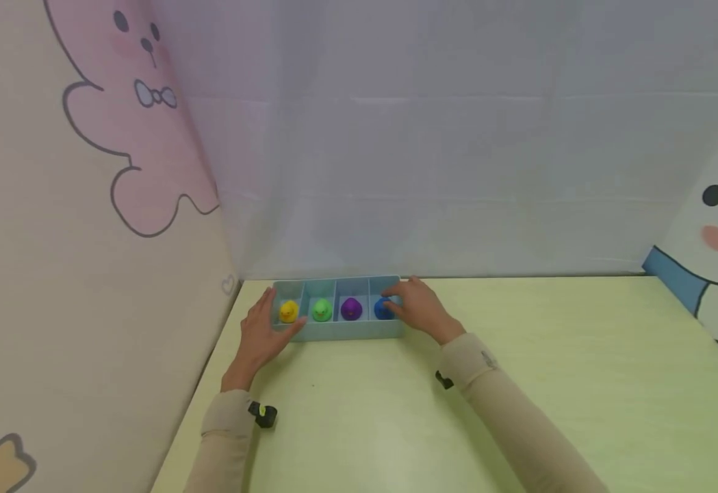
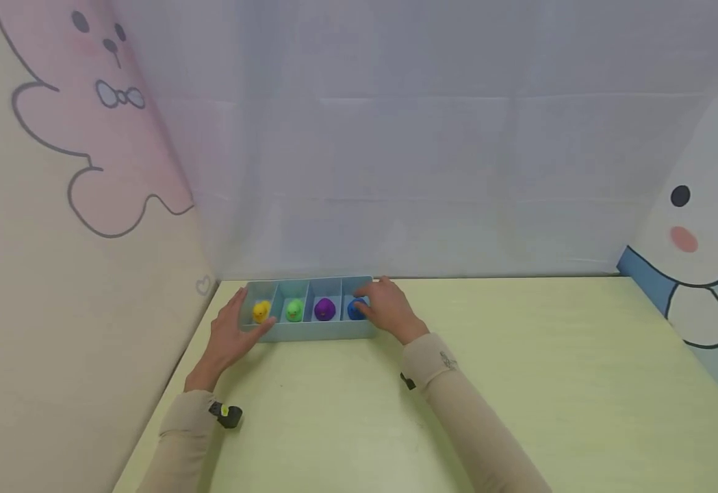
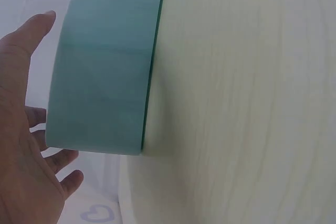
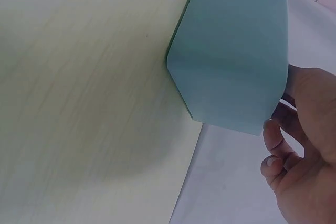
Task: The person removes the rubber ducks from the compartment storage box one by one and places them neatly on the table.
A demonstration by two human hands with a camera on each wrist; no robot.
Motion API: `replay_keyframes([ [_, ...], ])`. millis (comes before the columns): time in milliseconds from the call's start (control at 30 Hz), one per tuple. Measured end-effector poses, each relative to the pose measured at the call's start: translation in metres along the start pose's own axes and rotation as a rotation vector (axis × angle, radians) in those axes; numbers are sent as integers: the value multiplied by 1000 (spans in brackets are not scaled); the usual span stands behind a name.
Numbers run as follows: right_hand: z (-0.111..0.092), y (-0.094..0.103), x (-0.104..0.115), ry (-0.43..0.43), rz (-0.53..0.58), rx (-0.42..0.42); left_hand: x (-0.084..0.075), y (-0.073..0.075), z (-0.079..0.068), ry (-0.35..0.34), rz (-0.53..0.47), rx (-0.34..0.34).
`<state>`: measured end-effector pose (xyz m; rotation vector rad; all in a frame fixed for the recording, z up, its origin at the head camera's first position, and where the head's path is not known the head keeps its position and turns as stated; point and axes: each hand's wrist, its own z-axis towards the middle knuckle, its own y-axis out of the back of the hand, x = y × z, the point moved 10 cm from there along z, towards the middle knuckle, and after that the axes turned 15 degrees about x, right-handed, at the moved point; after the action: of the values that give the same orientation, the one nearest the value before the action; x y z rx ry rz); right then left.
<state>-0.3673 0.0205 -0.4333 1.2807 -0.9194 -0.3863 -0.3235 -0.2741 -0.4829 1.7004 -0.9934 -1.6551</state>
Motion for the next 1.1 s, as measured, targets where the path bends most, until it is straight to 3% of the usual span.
replay_keyframes([
  [167,10,-11,-10,-43,-7,65,15,-6,6,34,-26,28],
  [367,13,-9,-9,-67,-47,98,27,-12,11,90,-50,74],
  [667,14,-13,-7,-78,-47,130,31,-16,9,119,-51,91],
  [1100,10,-11,-3,-53,-70,89,28,-14,7,112,-46,87],
])
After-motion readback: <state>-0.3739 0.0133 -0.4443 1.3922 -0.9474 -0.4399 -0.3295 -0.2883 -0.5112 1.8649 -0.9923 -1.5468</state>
